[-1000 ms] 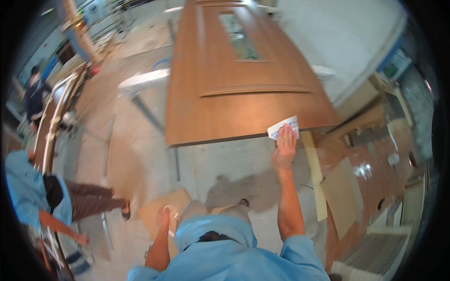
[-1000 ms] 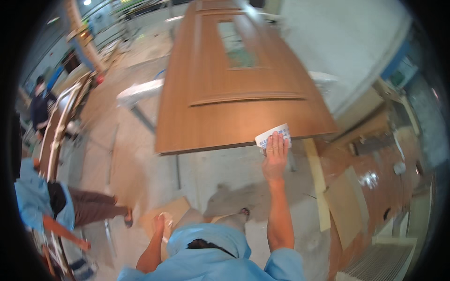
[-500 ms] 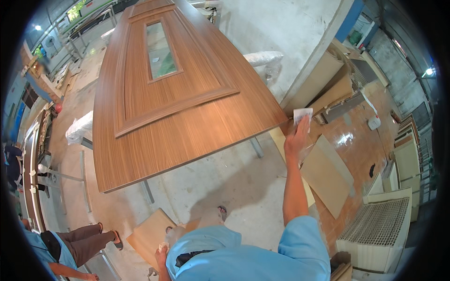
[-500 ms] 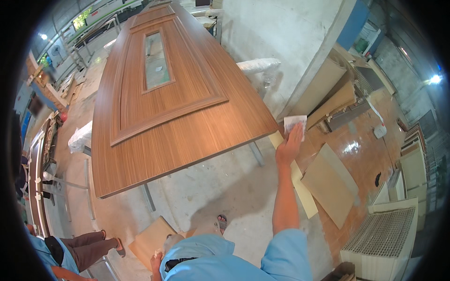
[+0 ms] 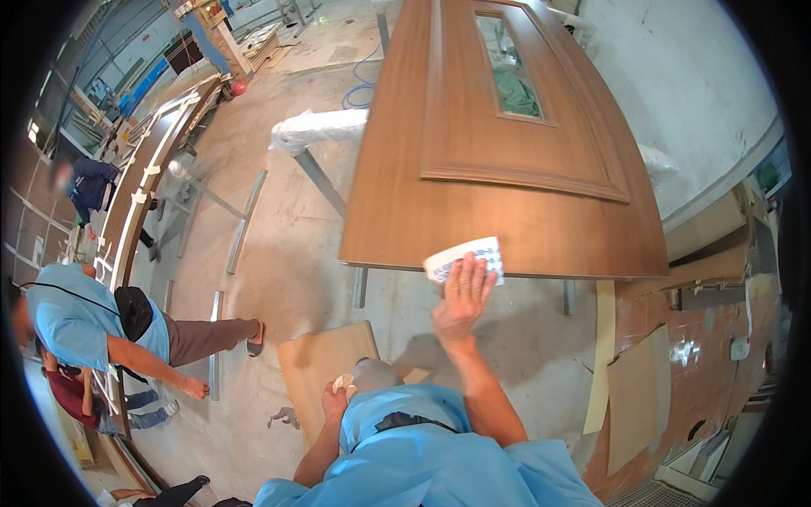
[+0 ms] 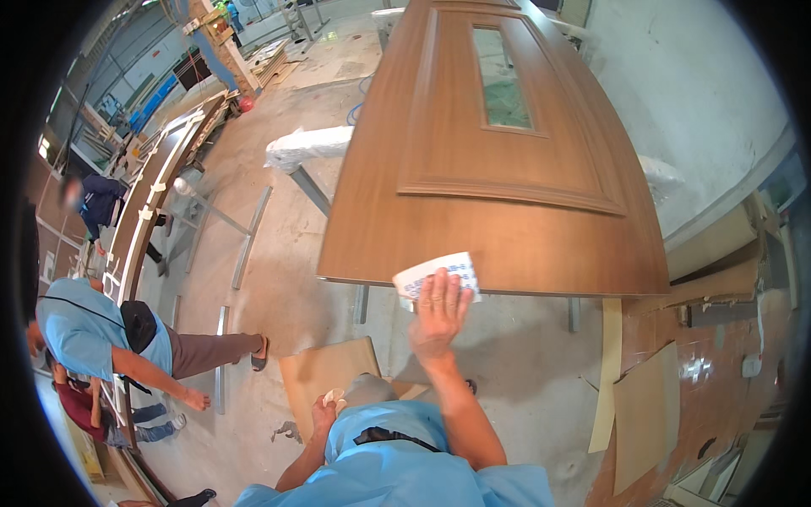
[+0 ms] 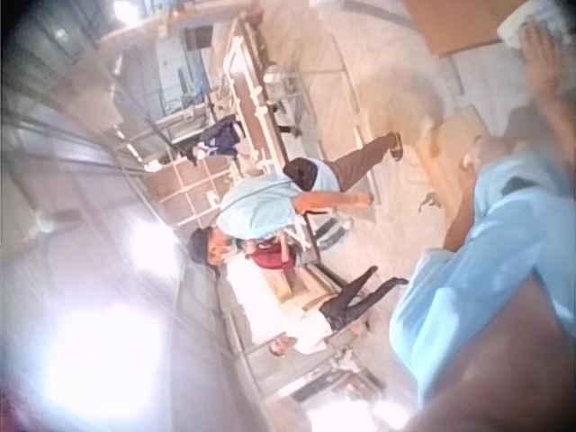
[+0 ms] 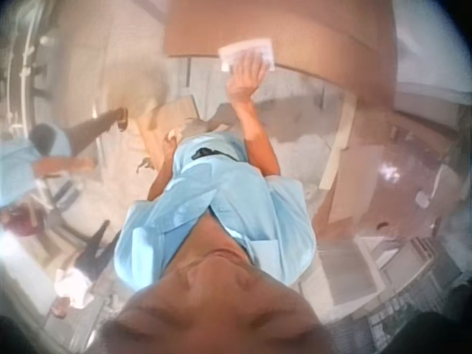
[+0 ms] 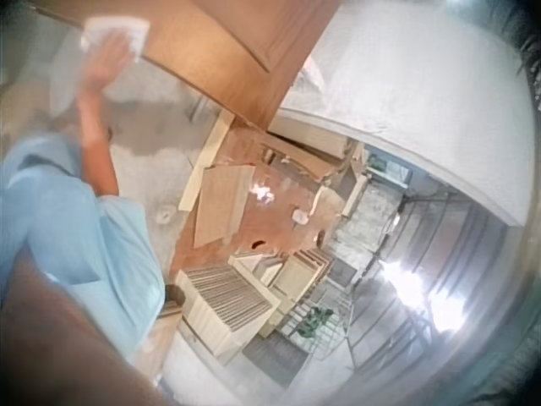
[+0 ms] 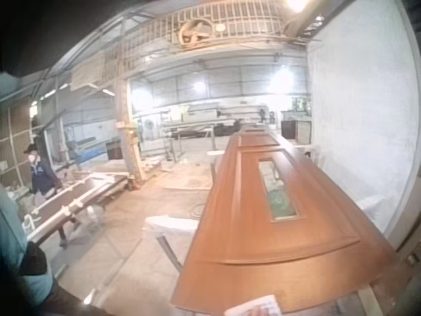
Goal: The person wipes and sands a wooden door with a glass panel using a cloth and sandpaper. They repeatedly wipe the surface, sand edges and panels, and wipe again to remove dust. The door remains on a workbench throughout the process.
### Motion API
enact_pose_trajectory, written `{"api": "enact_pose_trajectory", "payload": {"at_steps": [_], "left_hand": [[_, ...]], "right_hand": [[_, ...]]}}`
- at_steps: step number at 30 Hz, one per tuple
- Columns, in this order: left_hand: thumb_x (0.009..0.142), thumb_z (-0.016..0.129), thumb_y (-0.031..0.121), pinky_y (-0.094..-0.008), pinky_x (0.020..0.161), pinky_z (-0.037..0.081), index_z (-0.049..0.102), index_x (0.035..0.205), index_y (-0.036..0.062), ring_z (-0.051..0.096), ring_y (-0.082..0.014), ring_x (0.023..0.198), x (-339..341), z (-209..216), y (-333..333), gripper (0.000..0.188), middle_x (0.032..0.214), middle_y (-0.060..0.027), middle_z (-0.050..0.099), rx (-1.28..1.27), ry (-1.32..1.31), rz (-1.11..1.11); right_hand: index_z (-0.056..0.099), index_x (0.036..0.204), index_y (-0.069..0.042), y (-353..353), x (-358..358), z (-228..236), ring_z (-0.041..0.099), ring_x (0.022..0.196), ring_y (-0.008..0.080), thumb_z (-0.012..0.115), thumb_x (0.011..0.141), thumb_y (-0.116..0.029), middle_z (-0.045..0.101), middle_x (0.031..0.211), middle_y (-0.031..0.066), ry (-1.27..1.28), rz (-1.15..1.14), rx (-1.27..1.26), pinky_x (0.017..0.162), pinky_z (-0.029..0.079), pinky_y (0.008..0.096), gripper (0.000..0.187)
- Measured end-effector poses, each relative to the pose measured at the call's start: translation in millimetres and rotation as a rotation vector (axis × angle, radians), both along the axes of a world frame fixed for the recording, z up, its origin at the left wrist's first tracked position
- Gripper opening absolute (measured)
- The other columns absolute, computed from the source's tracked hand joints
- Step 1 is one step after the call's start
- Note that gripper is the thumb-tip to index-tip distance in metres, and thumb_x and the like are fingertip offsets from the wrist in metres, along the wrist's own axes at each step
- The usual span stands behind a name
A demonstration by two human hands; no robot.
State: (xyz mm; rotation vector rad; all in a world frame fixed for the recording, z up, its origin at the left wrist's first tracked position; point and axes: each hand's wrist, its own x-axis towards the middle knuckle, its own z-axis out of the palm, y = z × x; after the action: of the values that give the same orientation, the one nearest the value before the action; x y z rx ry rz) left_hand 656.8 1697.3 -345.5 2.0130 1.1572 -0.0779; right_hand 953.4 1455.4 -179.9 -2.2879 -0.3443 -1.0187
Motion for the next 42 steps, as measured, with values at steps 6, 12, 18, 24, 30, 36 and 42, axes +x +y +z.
{"api": "enact_pose_trajectory", "payload": {"at_steps": [6, 12, 18, 24, 30, 36, 42], "left_hand": [[0.089, 0.062, 0.016, -0.0456, 0.085, 0.054, 0.069, 0.113, -0.0014, 0.071, -0.0391, 0.096, -14.8, 2.9, 89.9, 0.03, 0.102, -0.0254, 0.073, 0.025, -0.007, 0.144], [0.087, 0.064, 0.021, -0.0462, 0.083, 0.053, 0.069, 0.111, -0.0035, 0.071, -0.0386, 0.093, -28.5, -13.8, 203.0, 0.036, 0.1, -0.0254, 0.073, -0.073, -0.16, 0.172], [0.086, 0.064, 0.018, -0.0447, 0.081, 0.053, 0.069, 0.108, -0.003, 0.071, -0.0358, 0.09, -8.6, -13.9, 252.0, 0.031, 0.096, -0.0232, 0.073, -0.065, -0.107, 0.173], [0.086, 0.065, 0.017, -0.0427, 0.079, 0.053, 0.069, 0.107, -0.0032, 0.071, -0.0332, 0.087, 1.0, -25.4, 220.0, 0.029, 0.094, -0.0212, 0.073, -0.182, -0.141, 0.188], [0.087, 0.066, 0.017, -0.0421, 0.083, 0.054, 0.07, 0.112, -0.0041, 0.071, -0.0343, 0.088, -13.5, -25.3, 148.0, 0.033, 0.098, -0.0214, 0.074, -0.255, -0.15, 0.234], [0.092, 0.063, 0.014, -0.0395, 0.088, 0.054, 0.069, 0.12, 0.0003, 0.07, -0.0249, 0.098, 57.9, 62.7, 105.6, 0.032, 0.109, -0.0154, 0.074, -0.279, -0.235, 0.159], [0.097, 0.061, 0.012, -0.038, 0.098, 0.05, 0.058, 0.138, 0.0018, 0.066, -0.0274, 0.115, 226.9, 202.1, 19.5, 0.042, 0.128, -0.0163, 0.067, -0.284, -0.858, -0.109]], "right_hand": [[0.064, 0.134, 0.0, 148.6, -13.9, 6.2, 0.04, 0.149, 0.034, 0.062, 0.091, -0.006, 0.054, 0.149, 0.0182, 0.013, 0.119, -0.108, 0.124, 0.018, 0.0544, 0.044], [0.069, 0.124, -0.002, 229.9, -26.2, 39.5, 0.054, 0.137, 0.028, 0.062, 0.085, -0.004, 0.064, 0.139, 0.014, 0.021, 0.309, -0.251, 0.119, 0.032, 0.0505, 0.039], [0.071, 0.12, -0.002, 211.5, -51.4, 82.6, 0.055, 0.136, 0.0245, 0.061, 0.087, -0.012, 0.065, 0.137, 0.0113, -0.22, 0.62, -0.524, 0.116, 0.04, 0.0488, 0.037], [0.068, 0.123, 0.004, 155.5, -6.1, 91.3, 0.053, 0.137, 0.0275, 0.06, 0.086, -0.012, 0.063, 0.138, 0.0161, -0.082, 0.427, -1.109, 0.12, 0.035, 0.0488, 0.041], [0.065, 0.127, 0.005, 77.2, -46.4, 120.4, 0.052, 0.138, 0.0263, 0.059, 0.086, -0.012, 0.063, 0.138, 0.0159, 0.076, 0.564, -1.086, 0.12, 0.035, 0.0473, 0.044], [0.07, 0.116, -0.005, 34.5, -130.7, 137.2, 0.06, 0.13, 0.0246, 0.065, 0.088, -0.009, 0.067, 0.134, 0.0115, 0.136, 0.69, -0.82, 0.119, 0.035, 0.0505, 0.029], [0.071, 0.111, -0.004, 18.3, -155.3, 122.2, 0.061, 0.129, 0.0277, 0.066, 0.087, -0.006, 0.069, 0.13, 0.013, 0.238, 0.38, -0.627, 0.118, 0.033, 0.0542, 0.024]]}}
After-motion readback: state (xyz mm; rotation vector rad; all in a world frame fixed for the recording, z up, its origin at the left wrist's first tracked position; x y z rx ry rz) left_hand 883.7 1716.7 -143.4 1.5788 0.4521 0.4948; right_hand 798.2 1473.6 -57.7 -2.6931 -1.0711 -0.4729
